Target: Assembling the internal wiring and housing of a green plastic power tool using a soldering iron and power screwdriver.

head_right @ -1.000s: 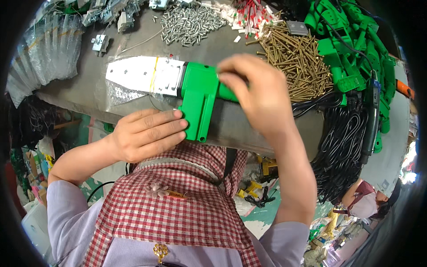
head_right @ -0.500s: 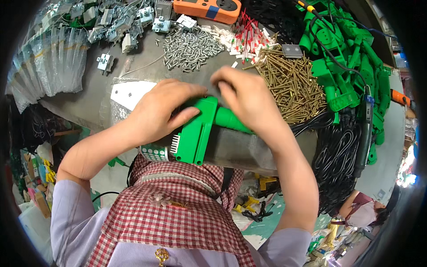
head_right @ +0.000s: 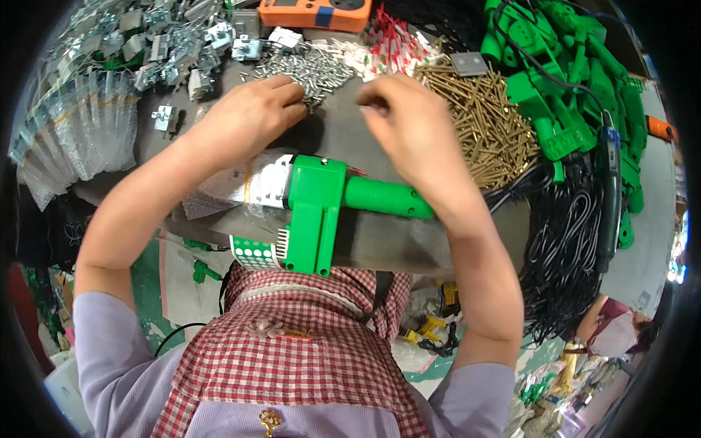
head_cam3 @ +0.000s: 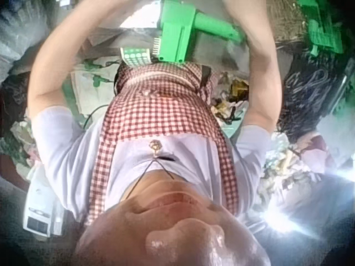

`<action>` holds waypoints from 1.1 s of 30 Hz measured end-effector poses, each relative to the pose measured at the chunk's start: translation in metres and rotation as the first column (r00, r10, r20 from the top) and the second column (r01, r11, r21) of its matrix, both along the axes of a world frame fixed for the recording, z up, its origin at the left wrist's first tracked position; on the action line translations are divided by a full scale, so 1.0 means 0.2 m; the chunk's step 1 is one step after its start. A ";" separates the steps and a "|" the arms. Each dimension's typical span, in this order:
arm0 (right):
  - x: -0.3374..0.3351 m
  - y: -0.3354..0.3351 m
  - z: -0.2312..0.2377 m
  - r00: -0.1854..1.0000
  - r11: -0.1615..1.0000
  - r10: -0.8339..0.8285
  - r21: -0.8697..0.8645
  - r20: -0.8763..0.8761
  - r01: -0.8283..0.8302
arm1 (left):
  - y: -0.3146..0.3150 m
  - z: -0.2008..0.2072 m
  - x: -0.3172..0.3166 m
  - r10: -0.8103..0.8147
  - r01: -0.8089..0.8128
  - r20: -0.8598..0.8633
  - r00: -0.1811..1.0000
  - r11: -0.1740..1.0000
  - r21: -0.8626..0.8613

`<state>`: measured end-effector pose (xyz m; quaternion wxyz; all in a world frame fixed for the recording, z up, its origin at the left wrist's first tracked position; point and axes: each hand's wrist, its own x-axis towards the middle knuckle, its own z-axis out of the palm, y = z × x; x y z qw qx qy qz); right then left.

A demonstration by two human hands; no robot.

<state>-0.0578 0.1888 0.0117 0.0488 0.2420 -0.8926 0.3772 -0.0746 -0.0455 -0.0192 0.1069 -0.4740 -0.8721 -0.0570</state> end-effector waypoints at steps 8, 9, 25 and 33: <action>0.51 0.29 -0.01 0.956 0.966 -0.175 0.146 -0.235 0.212 | 0.22 0.18 0.01 -0.018 -0.111 0.436 0.900 0.957 0.269; 0.53 0.28 -0.03 0.951 0.962 -0.180 0.159 -0.249 0.224 | 0.30 0.17 0.03 -0.183 -0.007 0.444 0.877 0.919 0.393; 0.41 0.47 -0.06 0.925 0.876 -0.299 0.318 -0.233 0.363 | 0.64 0.12 0.08 -0.169 0.005 0.785 0.595 0.978 0.207; 0.28 0.44 -0.03 0.947 0.930 -0.310 0.179 -0.089 0.321 | 0.62 0.01 -0.08 -0.199 0.114 0.297 0.934 0.953 0.280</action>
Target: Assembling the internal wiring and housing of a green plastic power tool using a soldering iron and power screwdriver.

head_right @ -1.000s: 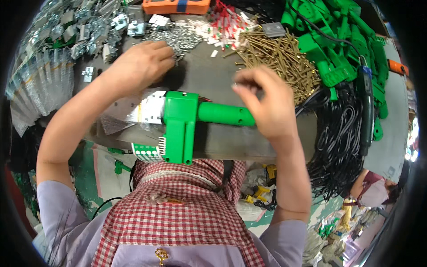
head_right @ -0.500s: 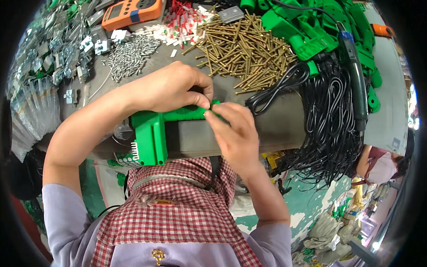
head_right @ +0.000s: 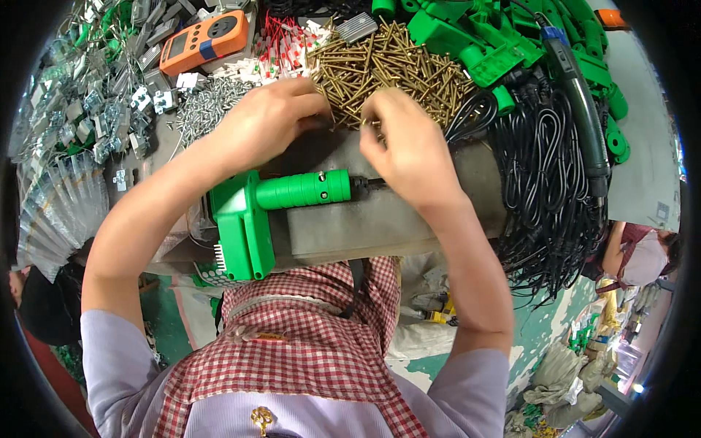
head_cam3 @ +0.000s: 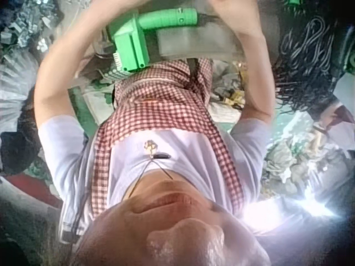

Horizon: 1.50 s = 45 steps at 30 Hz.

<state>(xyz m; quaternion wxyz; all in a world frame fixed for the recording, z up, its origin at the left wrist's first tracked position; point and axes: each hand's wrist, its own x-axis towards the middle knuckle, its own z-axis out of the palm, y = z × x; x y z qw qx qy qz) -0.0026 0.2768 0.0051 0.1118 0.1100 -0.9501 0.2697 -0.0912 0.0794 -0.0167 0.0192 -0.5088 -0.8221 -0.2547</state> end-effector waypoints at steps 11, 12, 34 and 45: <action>0.48 -0.15 -0.04 0.961 0.905 0.093 -0.425 0.260 0.027 | -0.03 0.09 -0.05 -0.200 0.116 -0.380 0.903 0.966 -0.231; 0.50 -0.16 -0.12 0.990 0.960 0.019 -0.281 0.142 0.022 | -0.06 0.14 0.00 -0.055 0.047 -0.072 0.996 0.992 -0.114; 0.33 -0.47 -0.13 0.968 0.979 0.045 -0.183 -0.248 -0.092 | -0.24 0.09 0.23 -0.087 0.078 0.122 0.989 0.994 0.074; 0.20 0.31 0.17 0.756 0.894 -0.371 0.012 -0.539 0.447 | -0.36 0.14 0.27 0.033 -0.038 0.151 0.988 0.999 0.032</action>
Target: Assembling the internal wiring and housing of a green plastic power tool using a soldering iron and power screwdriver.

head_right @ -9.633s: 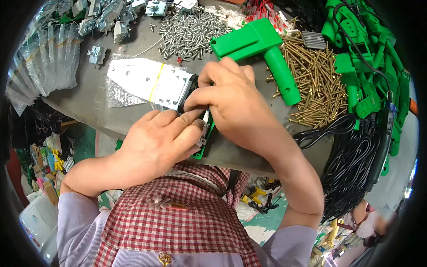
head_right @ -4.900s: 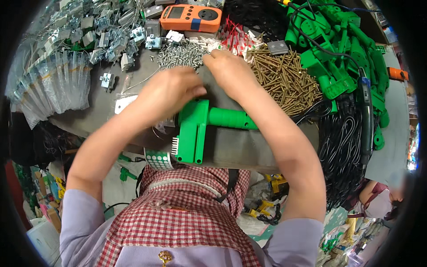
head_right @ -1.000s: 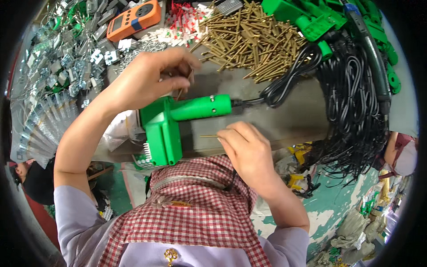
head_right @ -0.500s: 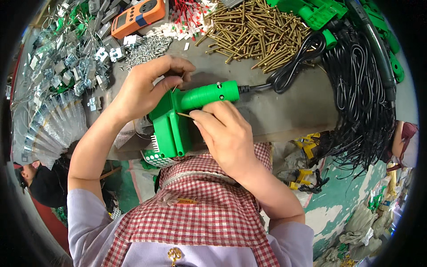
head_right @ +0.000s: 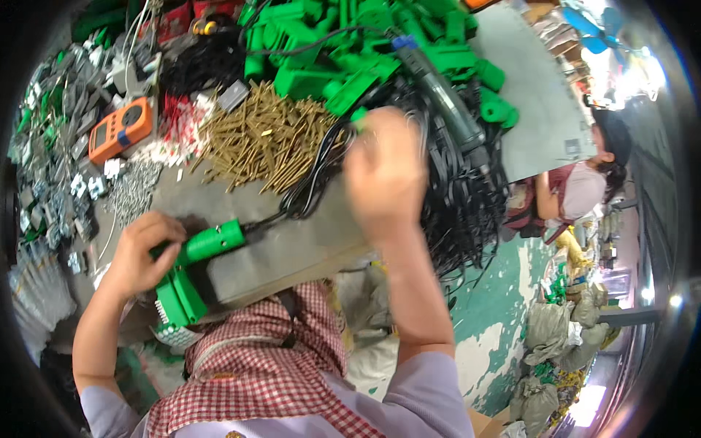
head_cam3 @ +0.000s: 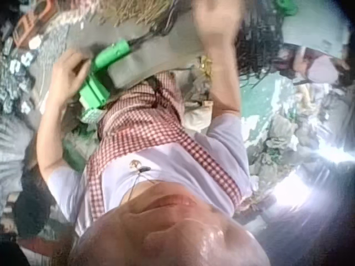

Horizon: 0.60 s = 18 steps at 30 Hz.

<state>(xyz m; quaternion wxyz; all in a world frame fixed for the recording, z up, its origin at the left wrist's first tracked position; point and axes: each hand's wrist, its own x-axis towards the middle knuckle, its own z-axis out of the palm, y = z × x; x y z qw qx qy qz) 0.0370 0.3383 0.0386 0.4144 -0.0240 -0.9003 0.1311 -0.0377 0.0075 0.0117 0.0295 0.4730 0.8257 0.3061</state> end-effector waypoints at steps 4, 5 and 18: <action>-0.01 0.52 0.20 0.871 0.882 -0.418 0.347 0.259 0.320 | -0.06 0.01 0.05 0.052 -0.053 0.076 0.996 0.999 0.010; -0.02 0.60 0.24 0.853 0.900 -0.392 0.335 0.344 0.279 | -0.07 0.01 0.07 0.101 -0.095 0.151 0.983 0.994 -0.047; 0.02 -0.08 -0.02 0.799 -0.157 0.431 -0.907 -0.420 -0.392 | 0.17 -0.03 0.04 0.021 -0.016 0.115 0.993 0.999 -0.043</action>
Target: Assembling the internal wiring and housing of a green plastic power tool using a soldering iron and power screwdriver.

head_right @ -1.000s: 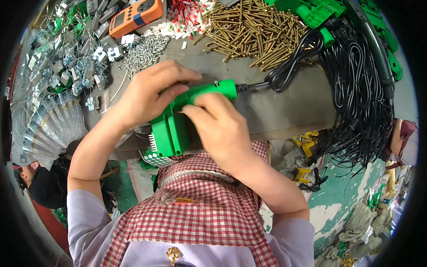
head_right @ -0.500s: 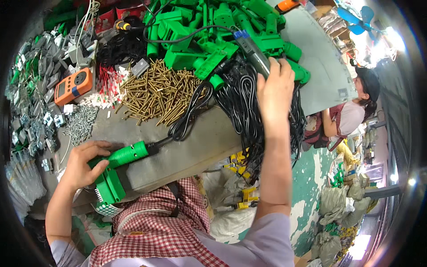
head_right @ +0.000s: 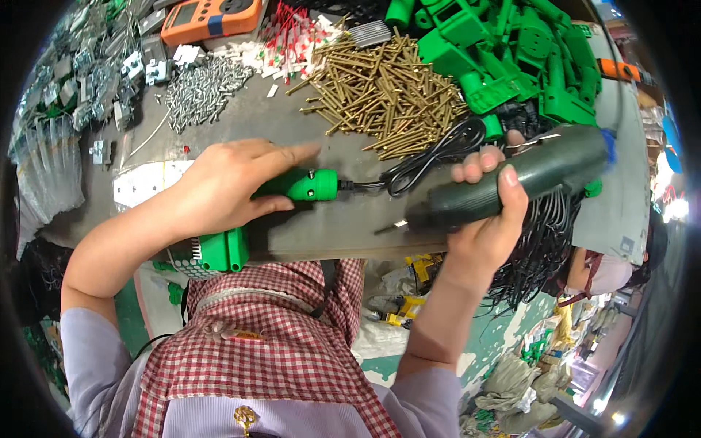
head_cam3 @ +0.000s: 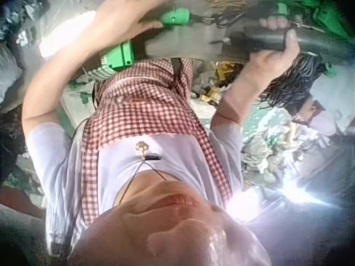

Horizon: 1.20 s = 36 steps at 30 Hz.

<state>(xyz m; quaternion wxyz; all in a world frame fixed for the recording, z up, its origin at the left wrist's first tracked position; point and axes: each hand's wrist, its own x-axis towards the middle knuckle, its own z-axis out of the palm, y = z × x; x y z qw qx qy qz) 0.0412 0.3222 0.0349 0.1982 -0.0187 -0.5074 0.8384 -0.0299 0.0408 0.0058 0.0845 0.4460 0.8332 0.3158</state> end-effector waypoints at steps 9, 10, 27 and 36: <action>-0.13 -0.45 0.03 0.953 0.941 0.099 0.337 -0.286 0.003 | 0.02 -0.05 0.06 0.059 -0.069 -0.137 0.989 0.996 -0.063; -0.14 -0.47 0.03 0.947 0.935 0.114 0.354 -0.299 -0.001 | 0.02 -0.05 0.06 0.067 -0.076 -0.129 0.989 0.995 -0.061; -0.21 -0.54 -0.05 0.902 0.818 0.365 0.541 -0.230 -0.193 | 0.10 -0.04 0.08 0.091 -0.106 -0.070 0.993 0.963 -0.247; -0.10 -0.54 -0.01 0.958 0.897 0.144 0.441 -0.249 -0.021 | 0.08 -0.06 0.08 0.086 -0.104 -0.085 0.993 0.966 -0.235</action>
